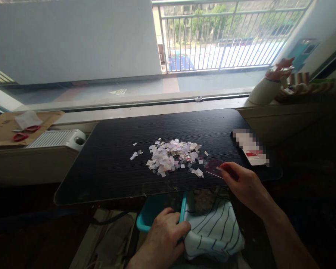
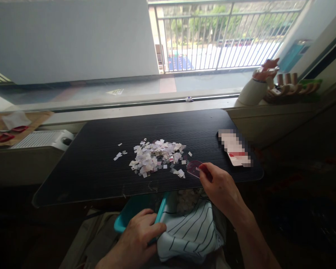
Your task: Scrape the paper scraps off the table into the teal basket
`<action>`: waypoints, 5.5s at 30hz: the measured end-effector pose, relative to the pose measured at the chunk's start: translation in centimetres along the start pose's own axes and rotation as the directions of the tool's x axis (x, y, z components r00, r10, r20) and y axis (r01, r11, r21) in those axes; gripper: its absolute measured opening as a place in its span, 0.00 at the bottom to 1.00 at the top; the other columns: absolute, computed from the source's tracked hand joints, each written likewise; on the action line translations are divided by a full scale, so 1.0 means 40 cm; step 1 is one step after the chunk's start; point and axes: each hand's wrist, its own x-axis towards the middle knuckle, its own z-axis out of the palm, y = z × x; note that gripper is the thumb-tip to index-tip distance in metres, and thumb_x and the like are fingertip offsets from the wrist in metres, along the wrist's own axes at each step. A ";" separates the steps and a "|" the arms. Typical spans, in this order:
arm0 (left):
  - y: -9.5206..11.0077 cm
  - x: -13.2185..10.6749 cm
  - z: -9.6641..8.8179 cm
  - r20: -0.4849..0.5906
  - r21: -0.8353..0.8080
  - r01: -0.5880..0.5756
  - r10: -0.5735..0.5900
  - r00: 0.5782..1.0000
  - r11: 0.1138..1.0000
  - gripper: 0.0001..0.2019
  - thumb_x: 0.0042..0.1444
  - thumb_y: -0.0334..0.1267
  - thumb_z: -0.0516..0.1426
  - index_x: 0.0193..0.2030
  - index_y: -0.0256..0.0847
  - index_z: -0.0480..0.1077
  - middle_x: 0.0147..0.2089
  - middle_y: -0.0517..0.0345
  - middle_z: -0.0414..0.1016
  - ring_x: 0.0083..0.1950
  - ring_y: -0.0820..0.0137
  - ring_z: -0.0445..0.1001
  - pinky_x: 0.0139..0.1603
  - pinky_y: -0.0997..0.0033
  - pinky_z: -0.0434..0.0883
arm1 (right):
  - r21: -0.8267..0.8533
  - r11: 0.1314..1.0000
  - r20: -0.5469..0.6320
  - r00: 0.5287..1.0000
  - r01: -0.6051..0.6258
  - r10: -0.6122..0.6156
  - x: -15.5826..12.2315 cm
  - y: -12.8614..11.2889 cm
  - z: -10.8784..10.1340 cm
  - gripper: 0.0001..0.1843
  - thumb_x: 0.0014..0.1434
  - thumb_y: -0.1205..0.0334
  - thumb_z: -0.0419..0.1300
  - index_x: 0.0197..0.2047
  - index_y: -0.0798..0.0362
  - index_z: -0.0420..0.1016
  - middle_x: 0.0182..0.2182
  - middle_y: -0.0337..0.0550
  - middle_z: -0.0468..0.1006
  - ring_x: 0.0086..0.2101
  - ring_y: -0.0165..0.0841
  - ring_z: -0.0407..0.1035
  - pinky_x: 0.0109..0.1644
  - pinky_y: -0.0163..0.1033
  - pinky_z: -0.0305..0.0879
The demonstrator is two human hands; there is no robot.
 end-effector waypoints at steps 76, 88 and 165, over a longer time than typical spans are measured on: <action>0.034 -0.028 0.110 -0.305 0.120 0.065 -0.026 0.952 0.991 0.05 0.47 0.31 0.62 0.32 0.43 0.73 0.30 0.60 0.73 0.34 0.66 0.71 0.40 0.68 0.62 | 0.002 0.975 -0.201 0.955 0.224 -0.219 0.003 0.096 0.062 0.15 0.60 0.54 0.50 0.40 0.52 0.74 0.32 0.45 0.81 0.32 0.36 0.75 0.36 0.38 0.65; 0.015 -0.024 0.134 -0.314 0.162 -0.011 0.062 0.947 0.987 0.07 0.47 0.31 0.57 0.35 0.43 0.72 0.31 0.59 0.73 0.33 0.65 0.71 0.40 0.67 0.65 | 0.048 0.980 -0.190 0.965 0.193 -0.180 -0.003 0.127 0.055 0.14 0.57 0.54 0.53 0.38 0.52 0.74 0.33 0.46 0.81 0.33 0.38 0.75 0.37 0.39 0.64; 0.028 -0.025 0.153 -0.370 0.145 -0.014 0.067 0.927 0.989 0.09 0.47 0.30 0.55 0.37 0.44 0.71 0.31 0.59 0.70 0.33 0.65 0.70 0.41 0.65 0.64 | -0.137 0.966 -0.022 0.974 0.219 -0.224 -0.081 0.132 -0.028 0.12 0.58 0.56 0.52 0.29 0.50 0.73 0.24 0.40 0.77 0.25 0.33 0.70 0.30 0.37 0.58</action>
